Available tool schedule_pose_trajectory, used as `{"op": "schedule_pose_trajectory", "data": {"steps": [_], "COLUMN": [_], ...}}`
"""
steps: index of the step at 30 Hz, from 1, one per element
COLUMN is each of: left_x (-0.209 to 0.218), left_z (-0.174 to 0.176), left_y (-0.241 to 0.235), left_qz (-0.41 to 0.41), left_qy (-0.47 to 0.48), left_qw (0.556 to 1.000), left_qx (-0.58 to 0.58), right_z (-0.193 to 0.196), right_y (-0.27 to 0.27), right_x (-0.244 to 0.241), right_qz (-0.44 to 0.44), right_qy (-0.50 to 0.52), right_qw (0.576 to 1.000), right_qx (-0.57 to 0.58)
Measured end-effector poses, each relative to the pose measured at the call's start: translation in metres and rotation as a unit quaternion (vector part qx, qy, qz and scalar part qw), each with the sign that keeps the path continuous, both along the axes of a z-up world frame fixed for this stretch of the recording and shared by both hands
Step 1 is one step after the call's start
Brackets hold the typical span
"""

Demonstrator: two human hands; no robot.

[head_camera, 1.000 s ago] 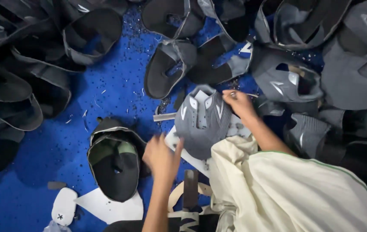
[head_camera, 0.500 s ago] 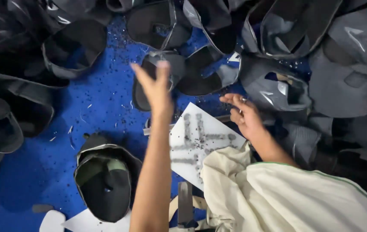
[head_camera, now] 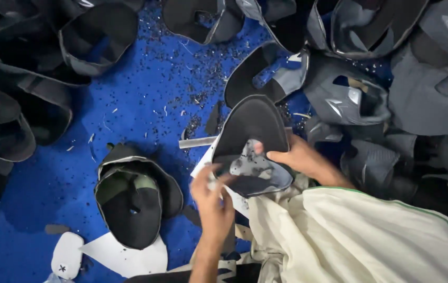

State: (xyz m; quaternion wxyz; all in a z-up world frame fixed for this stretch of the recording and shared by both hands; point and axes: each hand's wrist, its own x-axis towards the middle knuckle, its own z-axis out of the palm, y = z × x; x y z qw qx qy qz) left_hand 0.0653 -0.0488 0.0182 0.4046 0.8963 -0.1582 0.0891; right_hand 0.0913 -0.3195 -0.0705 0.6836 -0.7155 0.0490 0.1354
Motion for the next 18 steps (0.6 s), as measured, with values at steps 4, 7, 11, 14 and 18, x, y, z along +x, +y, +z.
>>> {"op": "schedule_pose_trajectory", "data": {"steps": [4,7,11,14,18], "left_x": [0.027,0.079,0.135,0.143,0.054], "left_z": [0.043,0.058,0.063,0.008,-0.069], "left_y": [-0.005,-0.004,-0.017,-0.015,0.023], "left_qz": [0.185,-0.010,-0.068,-0.101,-0.152], "left_qy": [0.056,0.177,0.036,0.043,0.085], "left_qw": [0.963,0.976,0.994,0.988,0.984], "left_qx": [-0.189,-0.125,-0.079,-0.107,0.027], "right_z": [0.014,0.058,0.118,0.110,-0.018], "right_y": [0.015,0.023,0.019,0.024,0.025], "right_x": [-0.001,0.028,0.091,0.099,0.002], "right_qz": [0.028,0.100,0.035,0.000,0.063], "right_qy": [0.075,-0.156,-0.321,-0.186,-0.318], "right_qw": [0.988,0.954,0.892,0.916,0.839], "right_qx": [-0.132,-0.233,-0.315,-0.357,-0.437]}}
